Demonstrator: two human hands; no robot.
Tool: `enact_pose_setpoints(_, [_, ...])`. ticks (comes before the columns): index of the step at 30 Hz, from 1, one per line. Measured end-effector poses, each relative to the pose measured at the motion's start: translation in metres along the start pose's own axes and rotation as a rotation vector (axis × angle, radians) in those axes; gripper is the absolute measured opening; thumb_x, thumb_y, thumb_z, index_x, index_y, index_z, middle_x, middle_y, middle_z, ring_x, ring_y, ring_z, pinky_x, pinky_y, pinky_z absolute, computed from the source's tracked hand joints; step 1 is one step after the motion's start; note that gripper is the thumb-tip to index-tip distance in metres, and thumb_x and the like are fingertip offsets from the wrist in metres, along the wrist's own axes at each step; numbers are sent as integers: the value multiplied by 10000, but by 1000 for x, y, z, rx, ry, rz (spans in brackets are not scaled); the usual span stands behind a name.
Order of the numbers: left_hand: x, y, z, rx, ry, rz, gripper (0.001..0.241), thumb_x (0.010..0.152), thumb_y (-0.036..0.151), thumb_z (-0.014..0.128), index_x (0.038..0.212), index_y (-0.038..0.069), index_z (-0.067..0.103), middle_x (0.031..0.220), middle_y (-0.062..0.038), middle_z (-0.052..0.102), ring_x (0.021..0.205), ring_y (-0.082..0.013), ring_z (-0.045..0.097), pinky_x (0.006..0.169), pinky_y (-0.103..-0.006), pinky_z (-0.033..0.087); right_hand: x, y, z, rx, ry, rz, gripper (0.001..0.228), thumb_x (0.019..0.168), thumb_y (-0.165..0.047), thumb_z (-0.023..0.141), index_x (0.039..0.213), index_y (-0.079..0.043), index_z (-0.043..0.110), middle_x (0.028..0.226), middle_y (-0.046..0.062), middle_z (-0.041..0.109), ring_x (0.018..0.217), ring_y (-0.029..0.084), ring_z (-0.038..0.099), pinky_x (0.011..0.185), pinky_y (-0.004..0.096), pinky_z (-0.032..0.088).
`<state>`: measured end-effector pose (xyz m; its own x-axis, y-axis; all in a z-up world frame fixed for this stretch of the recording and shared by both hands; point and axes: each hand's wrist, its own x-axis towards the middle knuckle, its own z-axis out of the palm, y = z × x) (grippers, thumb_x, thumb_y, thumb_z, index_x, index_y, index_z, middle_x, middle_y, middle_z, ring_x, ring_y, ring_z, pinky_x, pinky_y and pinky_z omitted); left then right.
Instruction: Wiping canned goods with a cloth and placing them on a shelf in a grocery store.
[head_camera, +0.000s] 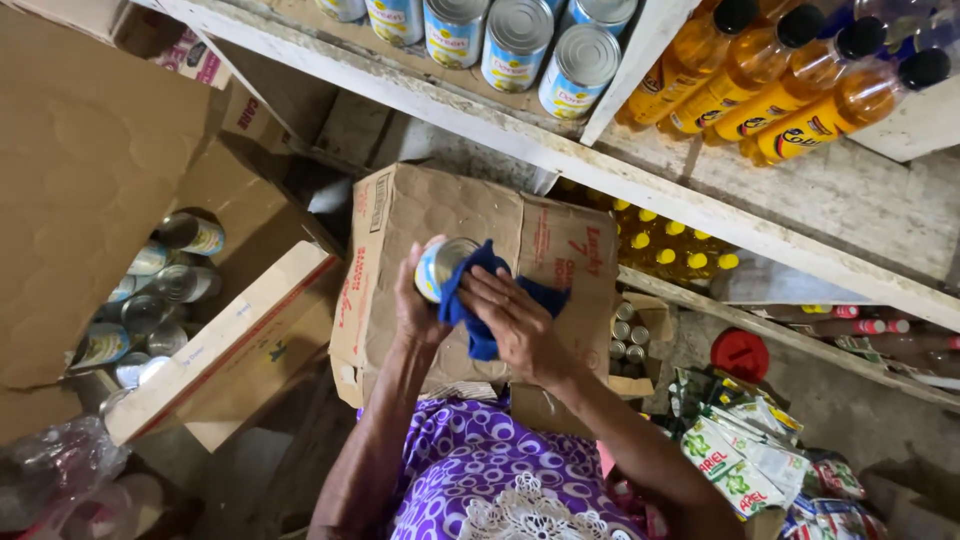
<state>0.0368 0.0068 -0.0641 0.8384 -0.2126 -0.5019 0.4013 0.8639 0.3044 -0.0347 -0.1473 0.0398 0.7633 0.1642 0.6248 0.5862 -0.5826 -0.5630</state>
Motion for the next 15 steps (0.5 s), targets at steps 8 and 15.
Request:
enact_pose_setpoints(8, [-3, -19, -2, -11, -38, -123, 423, 907, 456, 657, 1162, 127, 731, 1038, -213, 749, 841, -374, 739, 796, -518, 638, 26, 13, -3, -171, -42, -310, 275, 1064, -75, 472, 1154, -19, 726, 1359, 174, 665, 1295, 367, 613, 1102, 515, 469])
enact_pose_setpoints(15, [-26, 7, 33, 34, -19, 84, 340, 886, 387, 663, 1120, 141, 651, 977, -152, 732, 804, -308, 736, 744, -435, 649, 9, 32, -18, -469, -103, -236, 140, 1007, -55, 556, 1044, -71, 690, 1216, 102, 637, 1191, 344, 591, 962, 514, 496])
